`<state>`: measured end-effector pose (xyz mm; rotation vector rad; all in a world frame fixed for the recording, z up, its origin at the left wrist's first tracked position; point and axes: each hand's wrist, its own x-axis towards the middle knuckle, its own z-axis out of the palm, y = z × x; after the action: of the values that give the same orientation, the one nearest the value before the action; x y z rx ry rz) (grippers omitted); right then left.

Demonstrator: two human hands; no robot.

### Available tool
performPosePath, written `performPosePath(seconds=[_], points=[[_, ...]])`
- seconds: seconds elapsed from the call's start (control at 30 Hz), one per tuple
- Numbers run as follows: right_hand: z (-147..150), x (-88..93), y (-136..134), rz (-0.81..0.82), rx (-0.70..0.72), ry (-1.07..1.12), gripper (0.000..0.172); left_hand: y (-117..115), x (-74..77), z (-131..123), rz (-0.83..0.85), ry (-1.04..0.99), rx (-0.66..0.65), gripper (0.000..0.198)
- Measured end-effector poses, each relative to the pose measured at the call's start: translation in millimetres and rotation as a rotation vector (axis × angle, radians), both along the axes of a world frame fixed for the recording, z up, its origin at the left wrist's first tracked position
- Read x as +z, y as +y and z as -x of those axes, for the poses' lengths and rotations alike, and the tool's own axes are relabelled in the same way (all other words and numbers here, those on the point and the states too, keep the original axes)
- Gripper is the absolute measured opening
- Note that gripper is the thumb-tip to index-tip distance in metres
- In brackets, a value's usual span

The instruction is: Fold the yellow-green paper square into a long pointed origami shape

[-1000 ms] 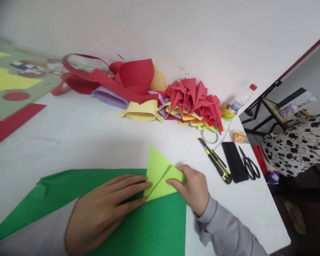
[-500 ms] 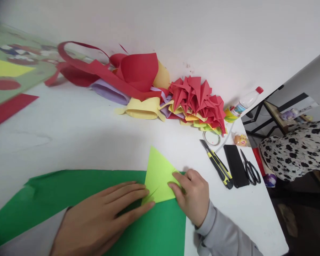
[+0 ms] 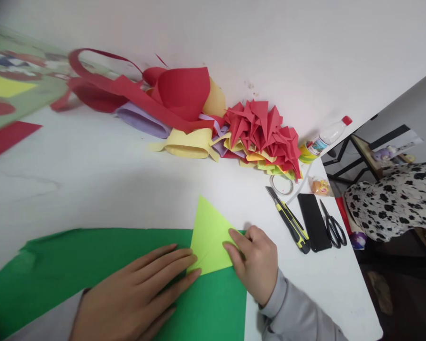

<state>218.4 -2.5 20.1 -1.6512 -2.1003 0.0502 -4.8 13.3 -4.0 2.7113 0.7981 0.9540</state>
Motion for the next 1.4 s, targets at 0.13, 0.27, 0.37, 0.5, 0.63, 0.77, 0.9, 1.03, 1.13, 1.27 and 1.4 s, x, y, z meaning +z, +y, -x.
performPosePath(seconds=[0.13,0.27,0.37,0.5,0.63,0.77,0.9,1.03,1.13,1.27,1.4], points=[[0,0.6,1,0.014,0.003,-0.006,0.029,-1,-0.9,0,-0.005,0.003,0.003,0.029],[1,2.1,1,0.01,0.001,-0.02,0.03,-1,-0.8,3,0.019,0.013,-0.017,0.023],[1,2.4,1,-0.003,0.002,-0.039,0.03,0,0.1,7,0.068,-0.02,-0.035,0.016],[1,2.5,1,0.002,-0.009,-0.06,0.03,1,1.3,9,0.06,-0.052,-0.057,0.02],[1,2.5,1,0.003,-0.01,-0.053,0.03,0,2.8,10,0.093,-0.006,-0.056,0.019],[1,2.0,1,0.002,-0.008,-0.051,0.03,-1,5.7,12,0.117,0.063,-0.055,0.026],[0,1.6,1,0.01,-0.006,-0.045,0.03,-1,10.8,13,0.11,0.054,-0.05,0.022],[1,2.1,1,0.007,-0.01,-0.054,0.031,-1,10.4,9,0.086,0.013,-0.039,0.027],[1,2.6,1,0.006,-0.013,-0.055,0.031,0,5.1,5,0.038,-0.104,0.001,0.032],[1,3.2,1,0.004,-0.009,-0.064,0.031,6,8.1,9,0.041,-0.167,-0.047,0.035],[2,3.7,2,0.001,-0.009,-0.065,0.032,10,18.4,16,0.153,0.031,-0.149,0.037]])
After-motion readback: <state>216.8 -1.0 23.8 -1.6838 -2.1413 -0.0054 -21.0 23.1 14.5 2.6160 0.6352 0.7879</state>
